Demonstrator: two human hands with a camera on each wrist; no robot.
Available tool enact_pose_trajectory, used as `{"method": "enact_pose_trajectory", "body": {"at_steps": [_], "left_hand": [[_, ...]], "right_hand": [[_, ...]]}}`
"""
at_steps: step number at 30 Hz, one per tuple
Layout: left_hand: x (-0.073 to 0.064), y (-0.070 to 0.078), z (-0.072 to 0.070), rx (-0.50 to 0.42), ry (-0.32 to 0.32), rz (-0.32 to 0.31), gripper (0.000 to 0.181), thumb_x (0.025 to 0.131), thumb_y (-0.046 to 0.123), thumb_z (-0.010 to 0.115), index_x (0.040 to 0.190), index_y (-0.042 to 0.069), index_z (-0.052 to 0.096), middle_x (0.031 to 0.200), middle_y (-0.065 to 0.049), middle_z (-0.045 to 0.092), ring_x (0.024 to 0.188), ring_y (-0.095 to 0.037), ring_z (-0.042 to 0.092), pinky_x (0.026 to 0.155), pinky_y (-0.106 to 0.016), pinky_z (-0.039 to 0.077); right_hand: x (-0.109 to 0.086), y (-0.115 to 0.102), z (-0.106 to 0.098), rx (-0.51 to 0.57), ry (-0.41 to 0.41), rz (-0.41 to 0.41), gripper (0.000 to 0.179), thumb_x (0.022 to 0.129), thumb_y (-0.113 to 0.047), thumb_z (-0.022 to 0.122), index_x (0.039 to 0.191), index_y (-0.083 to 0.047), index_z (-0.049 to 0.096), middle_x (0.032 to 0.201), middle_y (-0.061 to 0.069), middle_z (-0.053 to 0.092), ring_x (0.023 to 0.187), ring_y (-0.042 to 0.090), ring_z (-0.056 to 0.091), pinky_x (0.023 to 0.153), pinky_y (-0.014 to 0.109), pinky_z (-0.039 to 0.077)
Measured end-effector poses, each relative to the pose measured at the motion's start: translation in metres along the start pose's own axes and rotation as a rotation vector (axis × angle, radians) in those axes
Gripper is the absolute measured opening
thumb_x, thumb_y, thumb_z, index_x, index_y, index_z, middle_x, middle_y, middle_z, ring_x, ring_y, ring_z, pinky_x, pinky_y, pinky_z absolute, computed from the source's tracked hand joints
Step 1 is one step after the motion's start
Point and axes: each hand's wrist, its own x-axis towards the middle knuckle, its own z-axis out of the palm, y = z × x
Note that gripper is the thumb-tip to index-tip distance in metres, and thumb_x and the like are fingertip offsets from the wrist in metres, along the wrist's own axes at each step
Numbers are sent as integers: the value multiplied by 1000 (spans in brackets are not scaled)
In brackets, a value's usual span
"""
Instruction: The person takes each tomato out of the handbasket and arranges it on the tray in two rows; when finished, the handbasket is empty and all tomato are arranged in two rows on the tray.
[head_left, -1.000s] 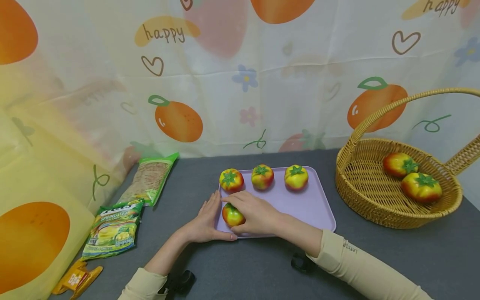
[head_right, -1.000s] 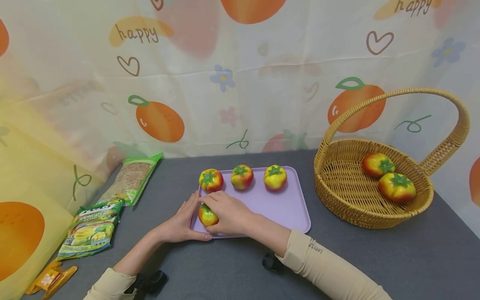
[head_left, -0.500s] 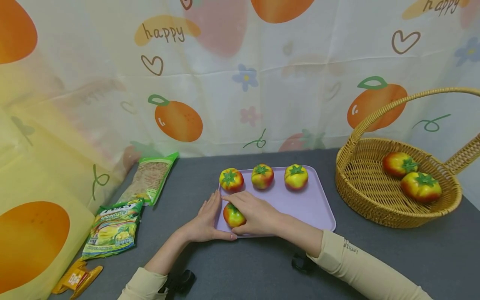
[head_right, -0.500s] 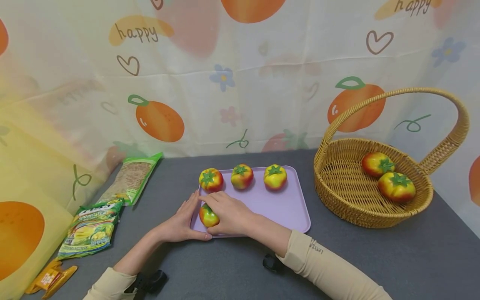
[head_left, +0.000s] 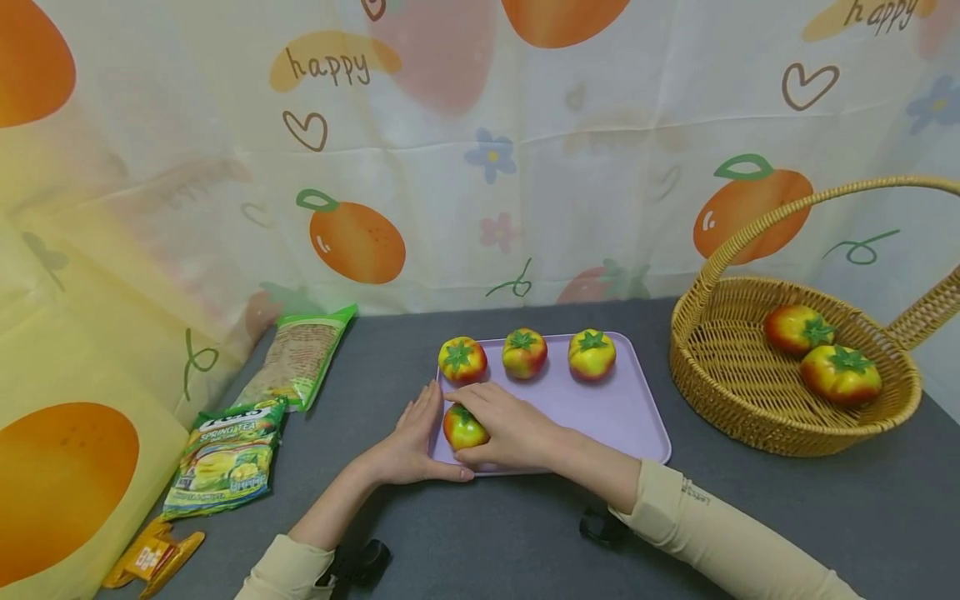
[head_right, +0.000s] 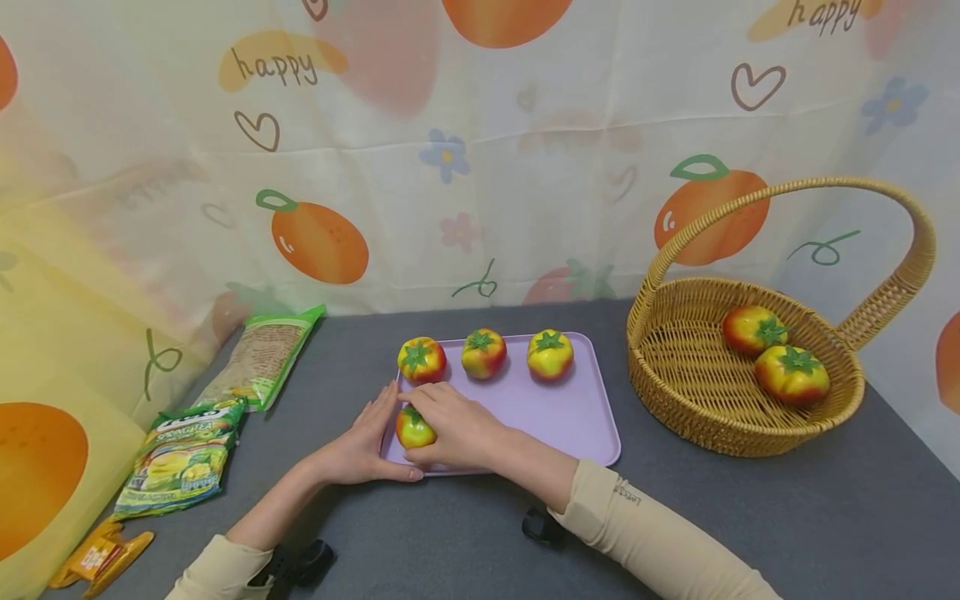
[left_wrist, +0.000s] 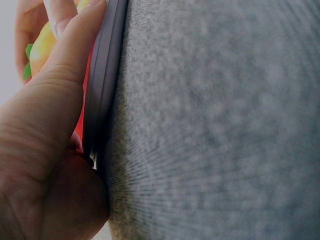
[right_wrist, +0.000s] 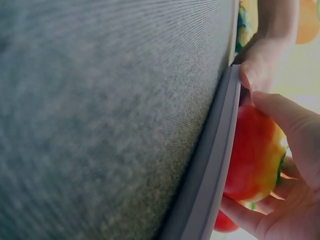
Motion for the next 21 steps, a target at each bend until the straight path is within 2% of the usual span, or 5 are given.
{"method": "enact_pose_trajectory", "body": {"at_steps": [8, 21], "left_hand": [[-1, 0, 0, -20, 7, -4, 127, 75, 54, 78, 154, -1, -5, 160, -21, -11, 147, -36, -10, 113, -58, -7], [-1, 1, 0, -11, 7, -5, 128, 75, 54, 79, 154, -1, -5, 160, -21, -11, 147, -36, -10, 114, -57, -6]], "right_hand": [[3, 1, 3, 25, -6, -1, 75, 87, -39, 74, 147, -10, 39, 146, 8, 43, 124, 16, 43, 105, 37, 39], [1, 0, 3, 35, -18, 33, 82, 84, -45, 74, 149, -12, 37, 146, 7, 42, 123, 16, 43, 101, 37, 43]]}}
